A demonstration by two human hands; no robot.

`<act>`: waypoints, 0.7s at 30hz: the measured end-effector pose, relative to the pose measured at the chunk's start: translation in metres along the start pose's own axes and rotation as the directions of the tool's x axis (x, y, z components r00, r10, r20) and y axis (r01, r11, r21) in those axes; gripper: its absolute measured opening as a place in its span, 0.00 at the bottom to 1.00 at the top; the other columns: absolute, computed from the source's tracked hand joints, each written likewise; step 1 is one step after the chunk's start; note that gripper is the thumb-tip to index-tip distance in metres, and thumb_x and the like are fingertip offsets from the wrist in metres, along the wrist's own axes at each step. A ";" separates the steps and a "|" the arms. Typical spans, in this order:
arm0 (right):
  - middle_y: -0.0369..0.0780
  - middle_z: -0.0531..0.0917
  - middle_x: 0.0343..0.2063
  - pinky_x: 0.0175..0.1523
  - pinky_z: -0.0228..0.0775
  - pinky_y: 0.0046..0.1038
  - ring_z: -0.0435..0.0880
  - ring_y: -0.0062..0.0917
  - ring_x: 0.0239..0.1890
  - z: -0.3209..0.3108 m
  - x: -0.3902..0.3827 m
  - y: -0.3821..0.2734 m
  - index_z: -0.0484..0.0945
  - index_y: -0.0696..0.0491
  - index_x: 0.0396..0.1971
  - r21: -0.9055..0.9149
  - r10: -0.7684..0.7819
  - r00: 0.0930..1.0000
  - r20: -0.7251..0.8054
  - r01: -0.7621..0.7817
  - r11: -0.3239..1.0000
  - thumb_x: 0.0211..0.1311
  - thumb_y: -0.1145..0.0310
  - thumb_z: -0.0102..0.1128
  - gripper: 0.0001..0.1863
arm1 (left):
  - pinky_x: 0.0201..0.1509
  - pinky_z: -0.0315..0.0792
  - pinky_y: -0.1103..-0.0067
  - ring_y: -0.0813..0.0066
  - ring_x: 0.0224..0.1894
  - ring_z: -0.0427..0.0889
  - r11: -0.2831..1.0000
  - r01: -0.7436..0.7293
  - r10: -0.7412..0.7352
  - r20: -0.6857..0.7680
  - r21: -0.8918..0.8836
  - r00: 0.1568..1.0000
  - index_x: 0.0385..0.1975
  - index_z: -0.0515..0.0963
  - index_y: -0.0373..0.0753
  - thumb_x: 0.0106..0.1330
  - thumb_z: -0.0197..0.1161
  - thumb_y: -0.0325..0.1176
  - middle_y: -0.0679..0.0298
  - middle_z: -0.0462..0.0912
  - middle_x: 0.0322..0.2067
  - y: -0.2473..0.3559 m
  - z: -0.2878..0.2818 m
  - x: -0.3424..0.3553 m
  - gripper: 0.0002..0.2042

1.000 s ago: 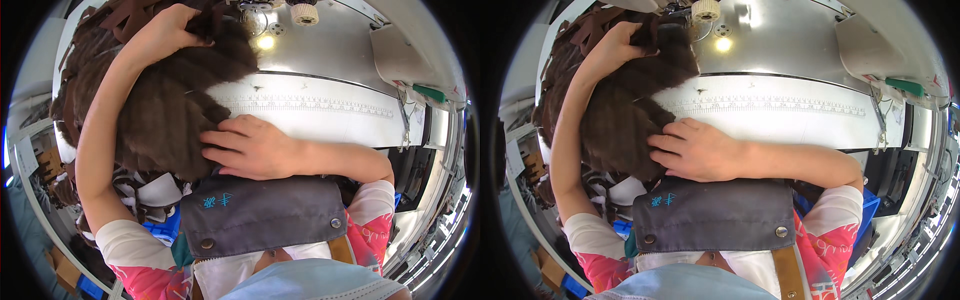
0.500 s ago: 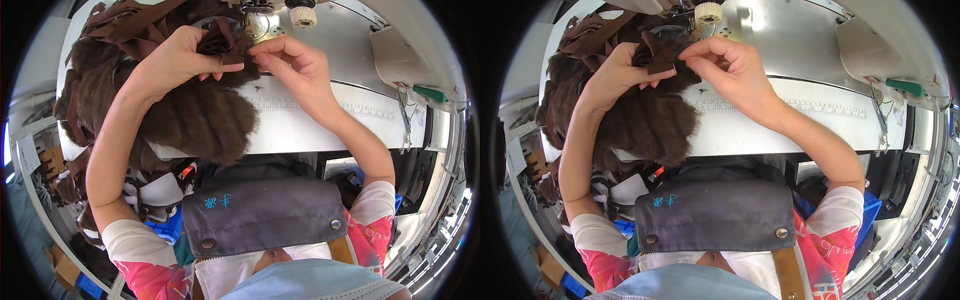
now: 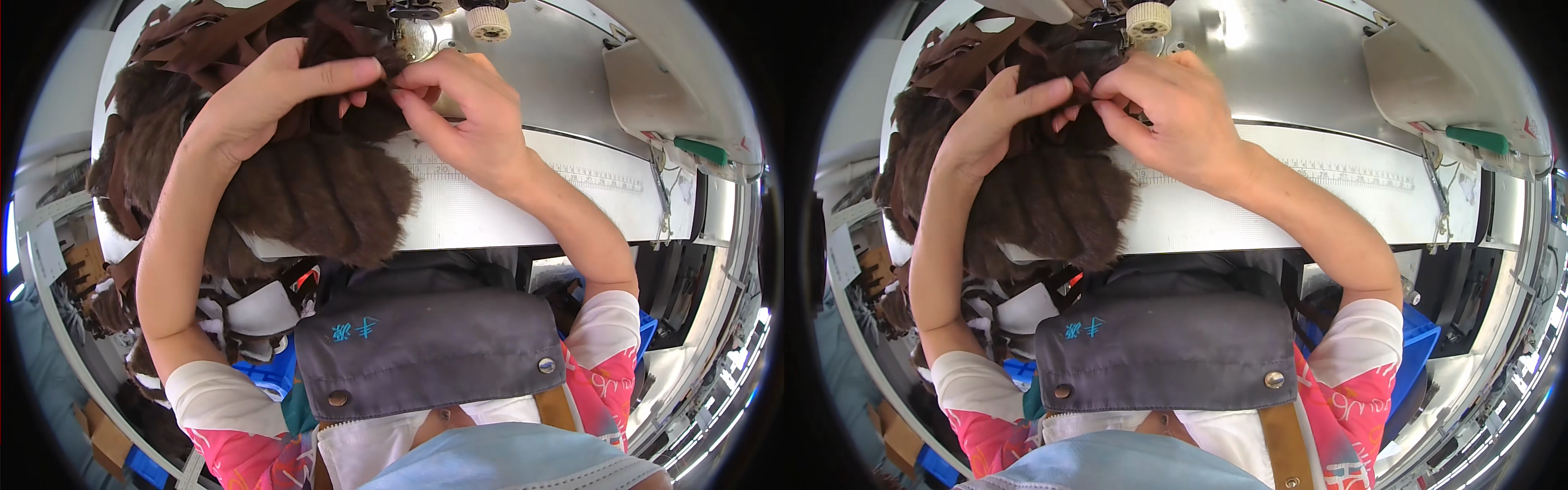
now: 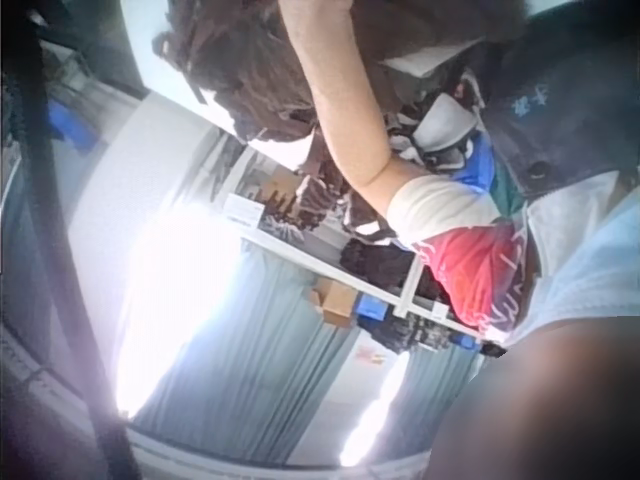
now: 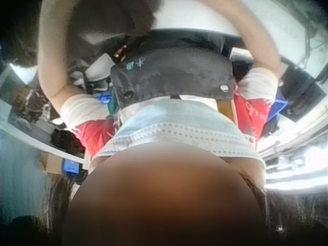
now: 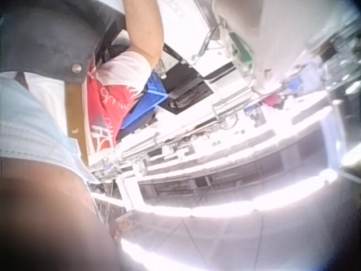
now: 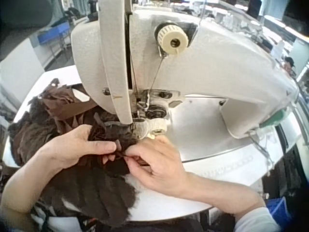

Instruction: Sewing fabric strips onto pieces of fur using an industrial sewing machine.

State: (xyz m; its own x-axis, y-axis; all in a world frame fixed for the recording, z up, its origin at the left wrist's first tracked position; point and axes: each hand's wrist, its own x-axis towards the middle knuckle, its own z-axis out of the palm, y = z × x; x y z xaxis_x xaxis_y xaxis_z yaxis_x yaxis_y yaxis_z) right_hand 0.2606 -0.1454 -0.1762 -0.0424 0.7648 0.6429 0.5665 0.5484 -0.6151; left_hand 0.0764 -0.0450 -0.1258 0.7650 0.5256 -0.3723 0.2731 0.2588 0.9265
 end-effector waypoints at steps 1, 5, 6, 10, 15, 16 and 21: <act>0.31 0.78 0.21 0.33 0.60 0.24 0.77 0.22 0.25 -0.002 0.000 0.002 0.77 0.50 0.27 -0.065 -0.068 0.998 -0.006 0.067 0.996 0.44 0.75 0.65 0.09 | 0.39 0.69 0.85 0.85 0.35 0.76 0.995 0.021 -0.026 -0.047 -0.100 0.999 0.38 0.79 0.33 0.56 0.68 0.35 0.69 0.81 0.32 0.002 0.003 -0.001 0.14; 0.31 0.80 0.23 0.37 0.60 0.23 0.78 0.21 0.26 -0.011 0.001 0.011 0.76 0.50 0.27 -0.270 -0.264 0.964 0.004 0.255 0.928 0.44 0.76 0.64 0.08 | 0.43 0.70 0.85 0.83 0.37 0.77 0.994 -0.102 0.096 -0.140 -0.037 0.986 0.39 0.79 0.33 0.56 0.69 0.33 0.69 0.81 0.34 0.001 0.006 -0.005 0.14; 0.31 0.80 0.23 0.37 0.60 0.23 0.78 0.21 0.26 -0.012 0.002 0.011 0.76 0.50 0.27 -0.271 -0.266 0.964 0.003 0.257 0.928 0.44 0.76 0.64 0.08 | 0.43 0.70 0.84 0.83 0.36 0.77 0.996 -0.091 0.091 -0.110 0.007 0.990 0.39 0.79 0.33 0.55 0.69 0.32 0.68 0.81 0.34 0.003 0.008 -0.008 0.15; 0.34 0.81 0.24 0.36 0.65 0.25 0.79 0.24 0.26 -0.008 0.000 0.009 0.77 0.53 0.28 -0.093 -0.155 0.981 -0.120 0.145 0.985 0.49 0.77 0.62 0.06 | 0.41 0.69 0.85 0.84 0.33 0.77 0.993 -0.058 0.071 -0.136 0.101 0.988 0.37 0.80 0.33 0.51 0.72 0.31 0.69 0.82 0.32 0.002 0.015 -0.006 0.15; 0.38 0.81 0.20 0.29 0.68 0.23 0.78 0.20 0.22 -0.018 -0.005 -0.009 0.79 0.59 0.29 0.380 0.493 0.864 0.102 -0.492 0.783 0.58 0.72 0.61 0.05 | 0.39 0.68 0.86 0.86 0.32 0.75 0.982 -0.088 0.126 -0.227 0.168 0.966 0.34 0.81 0.33 0.50 0.73 0.32 0.70 0.82 0.30 -0.002 0.016 -0.008 0.14; 0.38 0.80 0.19 0.27 0.67 0.22 0.77 0.18 0.21 -0.018 -0.006 -0.010 0.79 0.59 0.29 0.315 0.395 0.910 0.124 -0.413 0.854 0.59 0.71 0.60 0.07 | 0.39 0.68 0.86 0.86 0.32 0.75 0.980 -0.091 0.129 -0.218 0.175 0.967 0.34 0.81 0.33 0.51 0.73 0.32 0.70 0.81 0.29 -0.002 0.016 -0.007 0.14; 0.38 0.79 0.22 0.28 0.66 0.23 0.77 0.18 0.24 -0.008 -0.015 -0.012 0.80 0.56 0.32 0.448 0.413 0.868 0.275 -0.496 0.744 0.58 0.68 0.62 0.07 | 0.35 0.68 0.86 0.87 0.28 0.73 0.962 -0.178 0.222 -0.213 0.205 0.951 0.34 0.80 0.33 0.55 0.70 0.32 0.70 0.81 0.27 -0.004 0.026 -0.005 0.11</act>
State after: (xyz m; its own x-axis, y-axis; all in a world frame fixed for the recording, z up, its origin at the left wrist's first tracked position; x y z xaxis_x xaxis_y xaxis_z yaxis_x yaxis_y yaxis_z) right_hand 0.2608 -0.1655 -0.1749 -0.0291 0.9836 0.1780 0.0736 0.1797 -0.9810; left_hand 0.0865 -0.0702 -0.1260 0.6639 0.7305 -0.1603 0.2456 -0.0105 0.9693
